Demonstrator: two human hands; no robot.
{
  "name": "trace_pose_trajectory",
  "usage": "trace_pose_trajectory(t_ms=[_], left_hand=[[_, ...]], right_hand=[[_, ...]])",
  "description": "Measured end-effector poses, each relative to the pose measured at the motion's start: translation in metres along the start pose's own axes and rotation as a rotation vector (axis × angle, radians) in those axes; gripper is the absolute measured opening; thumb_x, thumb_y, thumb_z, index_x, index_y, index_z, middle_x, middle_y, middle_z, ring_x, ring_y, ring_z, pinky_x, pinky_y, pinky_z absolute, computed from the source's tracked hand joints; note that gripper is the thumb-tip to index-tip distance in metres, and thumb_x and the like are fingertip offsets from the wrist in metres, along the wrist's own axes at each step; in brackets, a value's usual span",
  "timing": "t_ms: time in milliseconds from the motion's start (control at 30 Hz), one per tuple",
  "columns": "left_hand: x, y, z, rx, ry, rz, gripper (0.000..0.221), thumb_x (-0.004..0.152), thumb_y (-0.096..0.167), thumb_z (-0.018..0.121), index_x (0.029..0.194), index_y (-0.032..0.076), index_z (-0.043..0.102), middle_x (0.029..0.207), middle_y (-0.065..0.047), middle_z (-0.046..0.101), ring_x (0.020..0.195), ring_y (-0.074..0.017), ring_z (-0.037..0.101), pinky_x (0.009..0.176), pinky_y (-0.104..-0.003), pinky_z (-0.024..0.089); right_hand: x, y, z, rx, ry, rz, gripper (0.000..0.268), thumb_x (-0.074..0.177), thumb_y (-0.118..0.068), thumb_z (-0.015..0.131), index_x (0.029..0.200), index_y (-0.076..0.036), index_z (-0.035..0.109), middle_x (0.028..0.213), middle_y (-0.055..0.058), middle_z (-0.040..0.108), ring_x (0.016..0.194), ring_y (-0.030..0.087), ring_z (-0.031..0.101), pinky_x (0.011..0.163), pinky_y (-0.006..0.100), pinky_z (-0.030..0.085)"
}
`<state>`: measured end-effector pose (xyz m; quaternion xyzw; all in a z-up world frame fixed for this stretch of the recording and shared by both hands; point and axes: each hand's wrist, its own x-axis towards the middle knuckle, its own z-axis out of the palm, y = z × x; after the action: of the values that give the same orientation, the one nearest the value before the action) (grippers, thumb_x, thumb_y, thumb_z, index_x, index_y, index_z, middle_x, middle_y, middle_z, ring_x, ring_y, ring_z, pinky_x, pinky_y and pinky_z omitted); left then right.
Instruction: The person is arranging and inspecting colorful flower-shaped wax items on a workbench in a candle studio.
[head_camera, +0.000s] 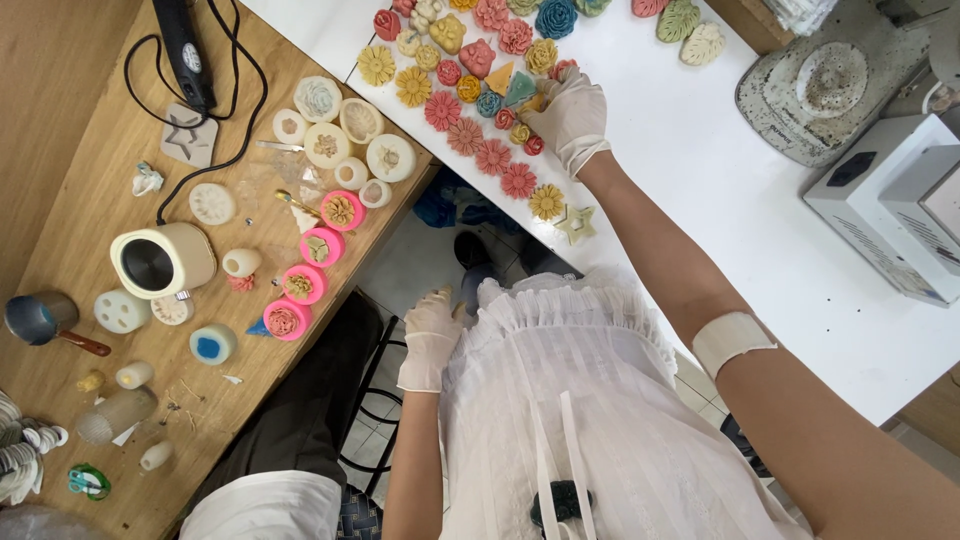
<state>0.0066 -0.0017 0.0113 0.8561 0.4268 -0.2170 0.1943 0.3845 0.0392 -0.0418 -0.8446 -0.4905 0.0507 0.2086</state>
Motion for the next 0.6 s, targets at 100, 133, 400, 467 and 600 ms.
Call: trace_pose_trajectory(t_ms=[100, 133, 400, 467, 600], left_hand=[[0.002, 0.002, -0.003, 0.007, -0.015, 0.001, 0.045, 0.094, 0.042, 0.065, 0.125, 0.010, 0.067, 0.102, -0.013, 0.073, 0.092, -0.0299, 0.072, 0.078, -0.044, 0.056], [0.002, 0.002, -0.003, 0.015, -0.022, 0.000, 0.045, 0.094, 0.043, 0.065, 0.126, 0.010, 0.067, 0.102, -0.013, 0.073, 0.092, -0.0299, 0.072, 0.078, -0.044, 0.056], [0.004, -0.003, 0.000, 0.011, -0.019, -0.002, 0.045, 0.094, 0.042, 0.064, 0.127, 0.011, 0.066, 0.103, -0.013, 0.073, 0.094, -0.0298, 0.072, 0.078, -0.045, 0.056], [0.004, -0.004, 0.001, 0.005, -0.017, -0.003, 0.045, 0.094, 0.042, 0.065, 0.126, 0.011, 0.066, 0.103, -0.012, 0.073, 0.094, -0.0300, 0.072, 0.079, -0.045, 0.056], [0.007, -0.004, 0.000, 0.005, -0.016, 0.001, 0.045, 0.093, 0.042, 0.065, 0.126, 0.011, 0.066, 0.103, -0.013, 0.073, 0.094, -0.0303, 0.072, 0.078, -0.045, 0.057]], right_hand=[[0.000, 0.000, -0.001, -0.010, -0.015, -0.001, 0.058, 0.075, -0.045, 0.088, 0.118, -0.007, 0.078, 0.104, 0.016, 0.066, 0.094, 0.032, 0.064, 0.078, 0.044, 0.051], [0.000, 0.000, -0.002, -0.009, -0.029, 0.007, 0.058, 0.073, -0.045, 0.087, 0.117, -0.007, 0.079, 0.104, 0.015, 0.066, 0.094, 0.032, 0.064, 0.078, 0.045, 0.051], [0.003, 0.005, 0.000, -0.003, -0.010, -0.006, 0.055, 0.079, -0.048, 0.086, 0.113, -0.004, 0.079, 0.098, 0.015, 0.065, 0.089, 0.032, 0.064, 0.075, 0.044, 0.052], [0.002, 0.004, -0.003, 0.000, -0.020, -0.011, 0.056, 0.080, -0.048, 0.086, 0.114, -0.004, 0.079, 0.096, 0.015, 0.065, 0.087, 0.032, 0.064, 0.074, 0.044, 0.052], [0.006, 0.001, -0.008, 0.020, -0.021, -0.030, 0.055, 0.079, -0.045, 0.086, 0.116, -0.005, 0.080, 0.094, 0.015, 0.064, 0.086, 0.031, 0.064, 0.073, 0.044, 0.051]])
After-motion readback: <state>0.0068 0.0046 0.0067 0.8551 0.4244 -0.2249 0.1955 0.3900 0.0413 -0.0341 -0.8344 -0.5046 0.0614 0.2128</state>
